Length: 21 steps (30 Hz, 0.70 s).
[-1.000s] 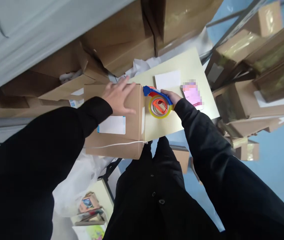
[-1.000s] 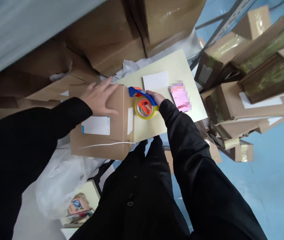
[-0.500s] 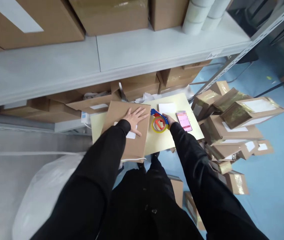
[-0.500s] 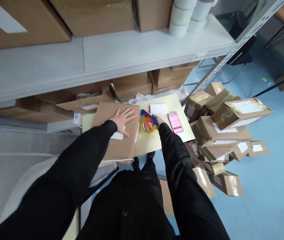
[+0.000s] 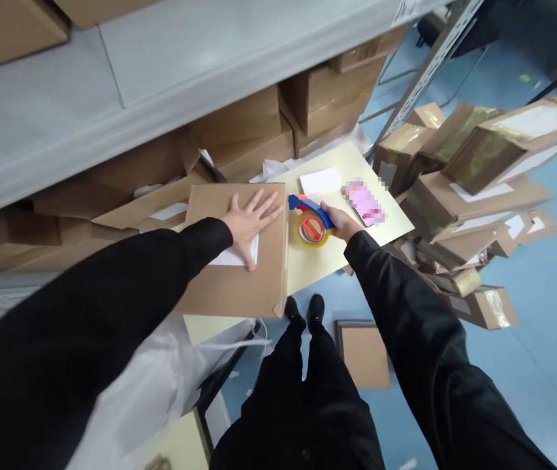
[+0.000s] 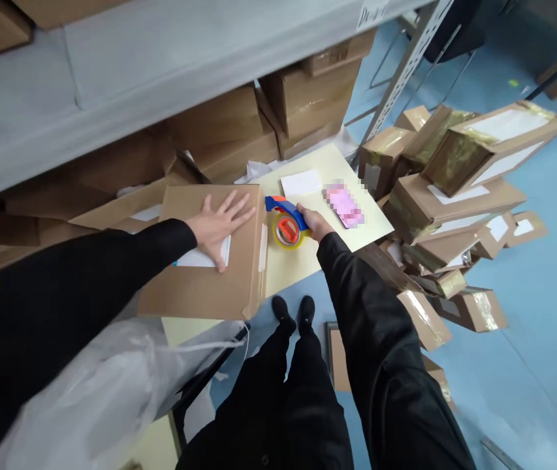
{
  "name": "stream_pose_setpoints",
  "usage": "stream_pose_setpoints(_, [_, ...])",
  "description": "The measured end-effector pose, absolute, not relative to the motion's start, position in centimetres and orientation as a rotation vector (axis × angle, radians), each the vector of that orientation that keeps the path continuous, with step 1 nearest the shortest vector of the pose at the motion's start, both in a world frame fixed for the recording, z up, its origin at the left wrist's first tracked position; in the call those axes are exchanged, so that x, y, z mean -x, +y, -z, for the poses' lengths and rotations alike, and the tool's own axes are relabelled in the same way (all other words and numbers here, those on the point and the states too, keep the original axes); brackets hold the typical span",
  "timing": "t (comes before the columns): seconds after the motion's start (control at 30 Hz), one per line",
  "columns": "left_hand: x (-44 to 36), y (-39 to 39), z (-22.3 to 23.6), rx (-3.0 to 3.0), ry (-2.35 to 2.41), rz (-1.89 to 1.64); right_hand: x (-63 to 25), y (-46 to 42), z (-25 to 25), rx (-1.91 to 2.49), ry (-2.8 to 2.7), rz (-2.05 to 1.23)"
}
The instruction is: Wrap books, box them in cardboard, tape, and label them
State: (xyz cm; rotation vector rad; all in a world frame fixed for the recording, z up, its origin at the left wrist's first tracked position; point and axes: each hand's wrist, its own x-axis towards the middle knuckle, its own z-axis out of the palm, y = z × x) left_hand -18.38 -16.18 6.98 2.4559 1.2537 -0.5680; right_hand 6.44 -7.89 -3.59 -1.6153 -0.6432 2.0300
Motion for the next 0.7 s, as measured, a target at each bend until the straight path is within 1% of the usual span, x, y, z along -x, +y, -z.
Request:
stream_pose_setpoints(0.1, [17.9, -18.9, -8.6, -2.433, 1.227, 0.576, -7.1, -7.6, 3.8, 1.606, -0.679, -2.072])
stream_pose_setpoints(0.17, [17.8, -19.7, -8.8, -2.446, 1.271, 0.527, -7.4, -7.5, 3.8, 1.568, -0.665, -2.137])
stream_pose_setpoints(0.3, [18.2, -18.2, -6.9, -2.455, 1.288, 0.514, -7.5, -7.7, 4.3, 1.543, -0.618, -2.228])
stream_pose_setpoints(0.43, [18.5, -16.8, -4.9, -2.37, 1.368, 0.509, -7.1, -8.8, 5.5, 1.496, -0.558, -2.245])
stream_pose_setpoints(0.57, [18.4, -17.1, -4.7, -2.32, 1.398, 0.508, -7.9, -11.9, 6.5, 1.46, -0.502, -2.254])
stream_pose_setpoints(0.7, [17.8, -17.7, -5.0, -2.292, 1.428, 0.505, -10.3, -17.3, 6.8, 1.406, -0.467, -2.29])
